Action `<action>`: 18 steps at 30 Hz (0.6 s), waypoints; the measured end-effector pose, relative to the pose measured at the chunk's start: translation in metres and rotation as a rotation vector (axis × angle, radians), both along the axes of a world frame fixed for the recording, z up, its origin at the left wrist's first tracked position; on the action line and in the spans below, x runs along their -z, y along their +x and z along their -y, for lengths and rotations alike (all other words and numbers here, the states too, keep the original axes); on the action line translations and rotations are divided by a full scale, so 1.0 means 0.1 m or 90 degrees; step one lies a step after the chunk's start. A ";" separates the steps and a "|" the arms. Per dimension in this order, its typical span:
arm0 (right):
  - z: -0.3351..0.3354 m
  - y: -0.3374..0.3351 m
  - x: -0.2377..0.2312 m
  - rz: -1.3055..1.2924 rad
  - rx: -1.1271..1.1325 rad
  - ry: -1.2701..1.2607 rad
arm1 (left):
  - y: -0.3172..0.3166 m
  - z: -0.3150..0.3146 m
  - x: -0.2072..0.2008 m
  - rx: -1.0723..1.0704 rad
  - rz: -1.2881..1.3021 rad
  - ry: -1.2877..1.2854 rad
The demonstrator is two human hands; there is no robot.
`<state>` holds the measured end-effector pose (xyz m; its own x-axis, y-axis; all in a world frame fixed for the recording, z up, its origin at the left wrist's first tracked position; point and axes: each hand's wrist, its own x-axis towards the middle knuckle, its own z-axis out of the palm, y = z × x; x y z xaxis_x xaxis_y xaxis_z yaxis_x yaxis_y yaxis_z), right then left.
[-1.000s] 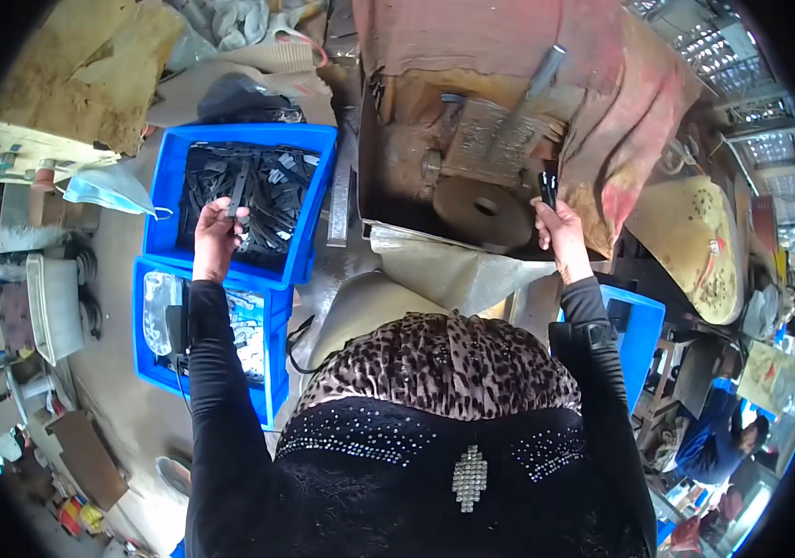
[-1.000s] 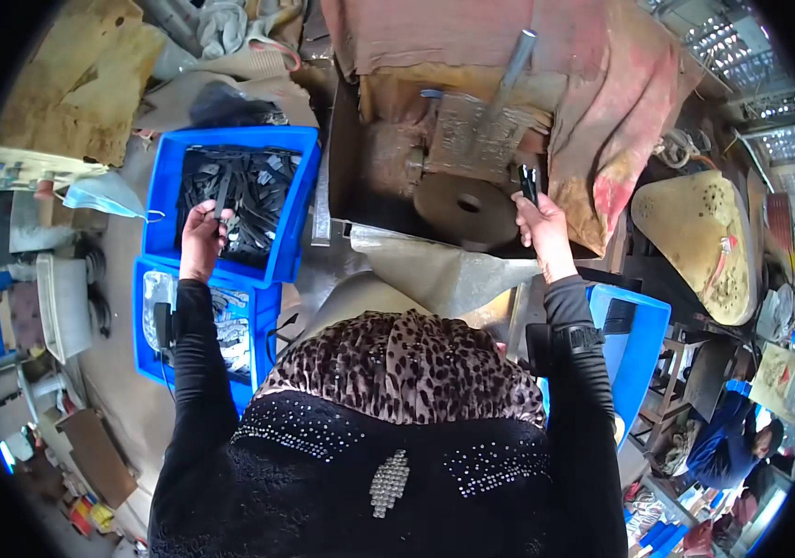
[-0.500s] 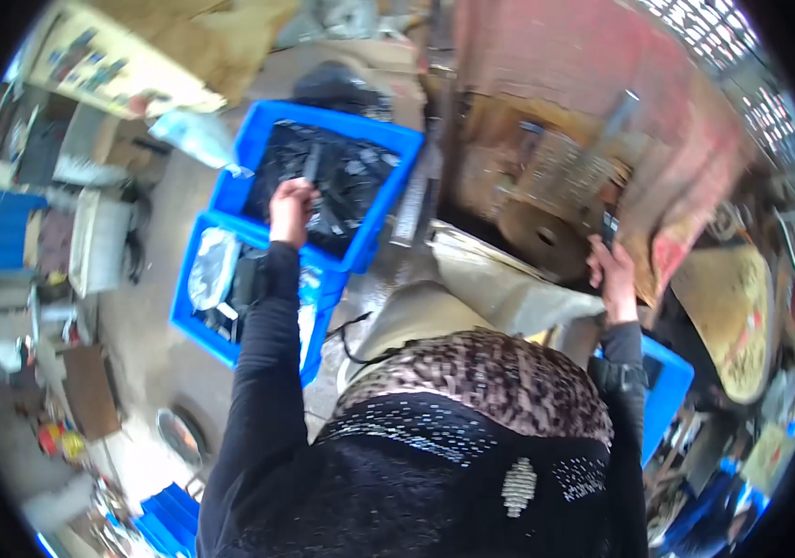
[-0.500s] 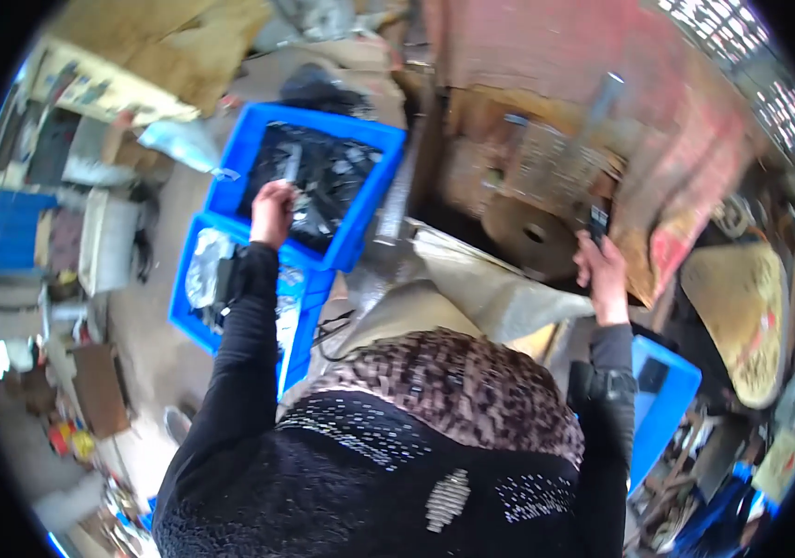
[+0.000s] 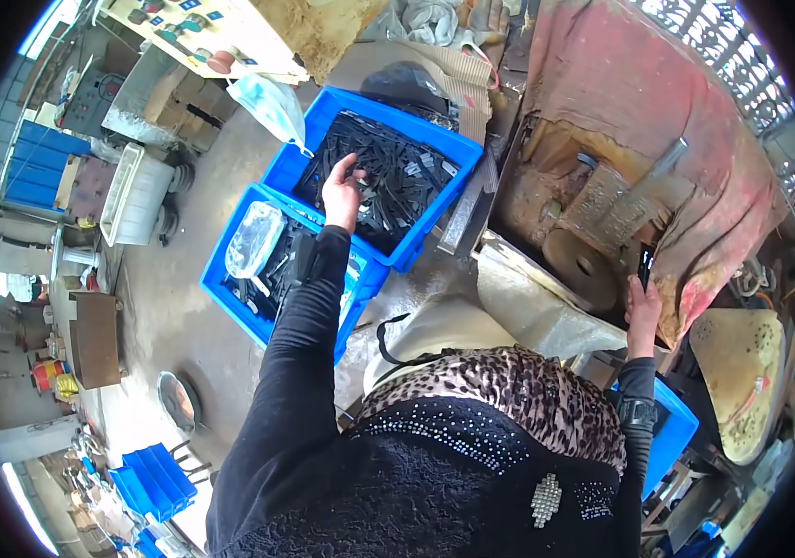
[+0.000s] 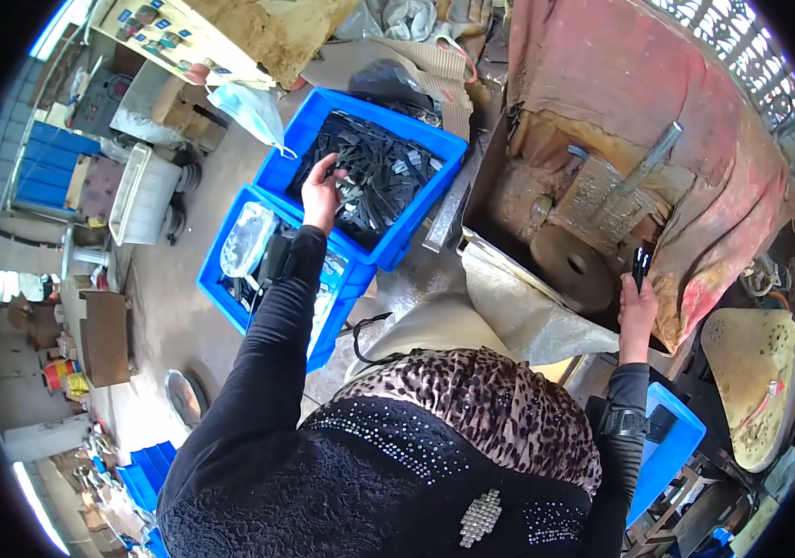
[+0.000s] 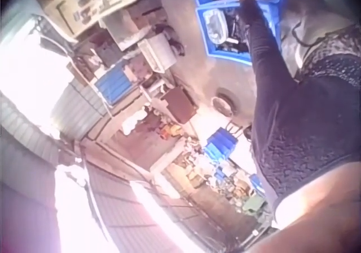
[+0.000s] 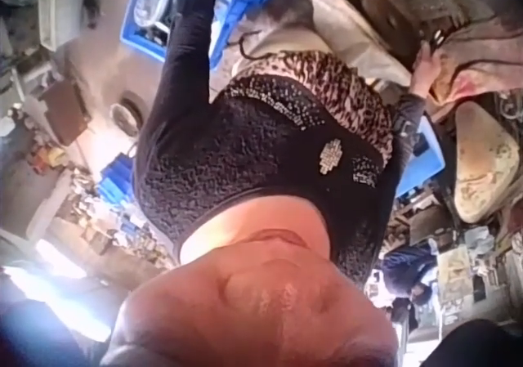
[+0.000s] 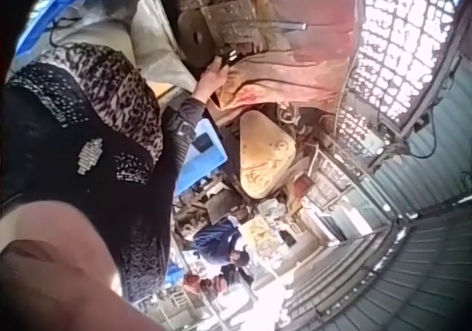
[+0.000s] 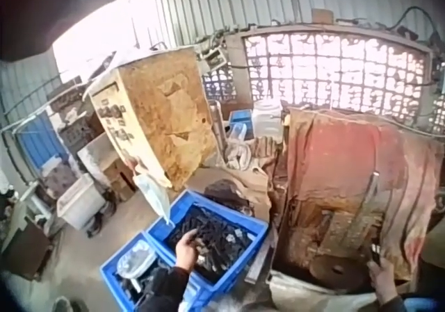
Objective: The person picks up metal pieces from a blue bin, grinds them against a rotating wheel in a machine, and then dips them into a container of liquid before placing them into a different blue bin.
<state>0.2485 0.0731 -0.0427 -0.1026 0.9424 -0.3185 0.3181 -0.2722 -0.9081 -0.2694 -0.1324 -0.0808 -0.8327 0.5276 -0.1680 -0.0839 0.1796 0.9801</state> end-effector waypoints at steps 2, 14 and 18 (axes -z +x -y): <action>0.01 0.00 0.00 0.000 -0.009 0.014 | -0.02 0.01 0.03 -0.003 -0.032 0.004; -0.03 -0.01 0.08 0.099 -0.033 0.091 | 0.21 0.01 0.08 0.019 -0.040 -0.071; -0.04 0.03 0.14 0.194 -0.106 0.232 | 0.71 -0.24 -0.25 0.120 -0.142 -0.029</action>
<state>0.2511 0.0766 -0.0569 -0.2139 0.9768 -0.0111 0.5963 0.1215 -0.7935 -0.1985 -0.1081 -0.0558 -0.7403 0.6721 -0.0188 0.1712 0.2155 0.9614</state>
